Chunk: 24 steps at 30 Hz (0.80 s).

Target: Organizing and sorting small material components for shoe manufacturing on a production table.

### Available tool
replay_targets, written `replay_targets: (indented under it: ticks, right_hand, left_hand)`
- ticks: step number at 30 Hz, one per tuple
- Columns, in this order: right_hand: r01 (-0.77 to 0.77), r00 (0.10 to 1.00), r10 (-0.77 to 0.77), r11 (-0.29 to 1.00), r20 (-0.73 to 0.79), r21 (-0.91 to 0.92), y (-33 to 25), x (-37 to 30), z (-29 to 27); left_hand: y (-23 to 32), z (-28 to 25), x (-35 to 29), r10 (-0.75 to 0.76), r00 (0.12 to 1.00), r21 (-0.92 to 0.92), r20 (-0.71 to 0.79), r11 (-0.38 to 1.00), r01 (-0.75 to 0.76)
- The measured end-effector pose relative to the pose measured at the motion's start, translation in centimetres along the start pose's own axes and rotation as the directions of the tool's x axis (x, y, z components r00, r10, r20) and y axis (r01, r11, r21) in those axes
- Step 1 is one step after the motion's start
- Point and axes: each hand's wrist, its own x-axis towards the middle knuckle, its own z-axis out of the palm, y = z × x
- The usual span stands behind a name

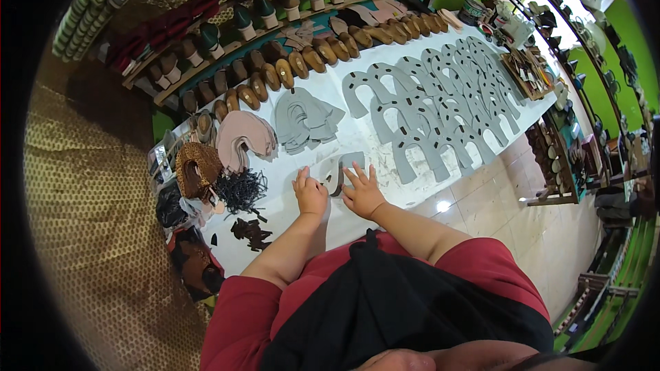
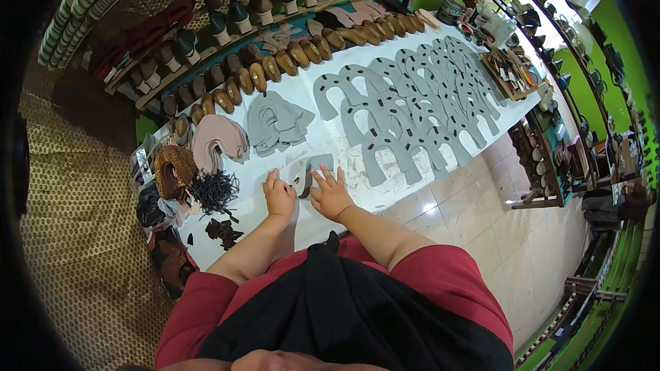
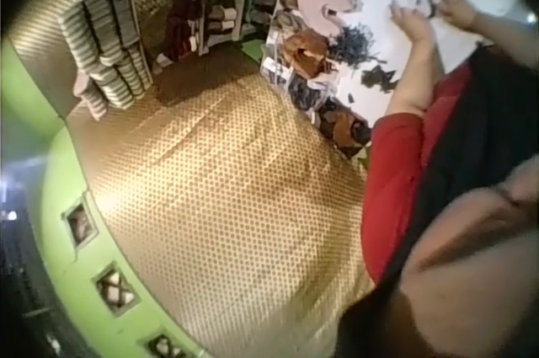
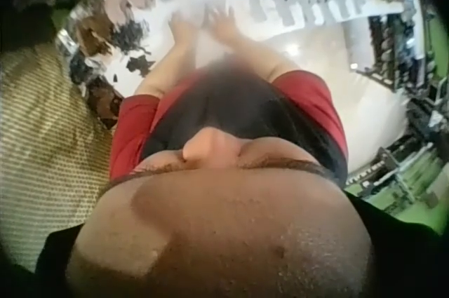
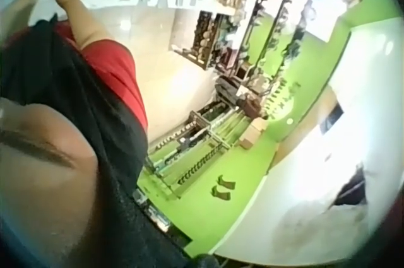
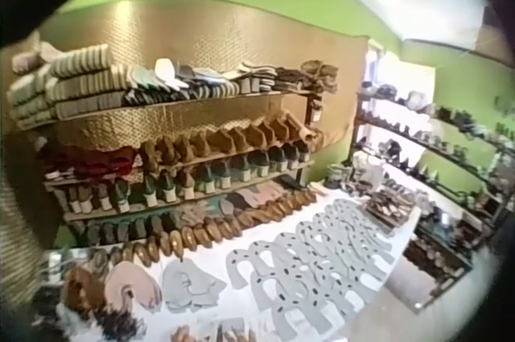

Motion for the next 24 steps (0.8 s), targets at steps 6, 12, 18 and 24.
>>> replay_targets:
  ticks: [6,12,18,24]
  right_hand:
    - [0.012,1.000,-0.011,1.000,-0.017,0.028,-0.1,0.1,-0.1]
    - [-0.003,1.000,0.003,0.999,0.002,0.037,0.2,0.1,0.1]
    - [0.003,0.999,-0.004,1.000,0.044,0.029,-0.2,0.2,-0.1]
    - [-0.008,0.998,0.005,0.999,0.067,0.044,0.1,0.2,0.2]
  left_hand:
    - [-0.5,-0.2,0.0,-0.022,1.000,-0.018,0.006,1.000,0.022]
    - [-0.6,-1.8,-0.2,0.096,0.995,-0.285,-0.014,0.954,-0.096]
    - [-0.3,-2.0,0.1,0.001,0.998,-0.089,0.069,0.996,0.005]
    - [0.1,-2.6,0.0,0.085,0.994,0.021,0.064,0.996,-0.087]
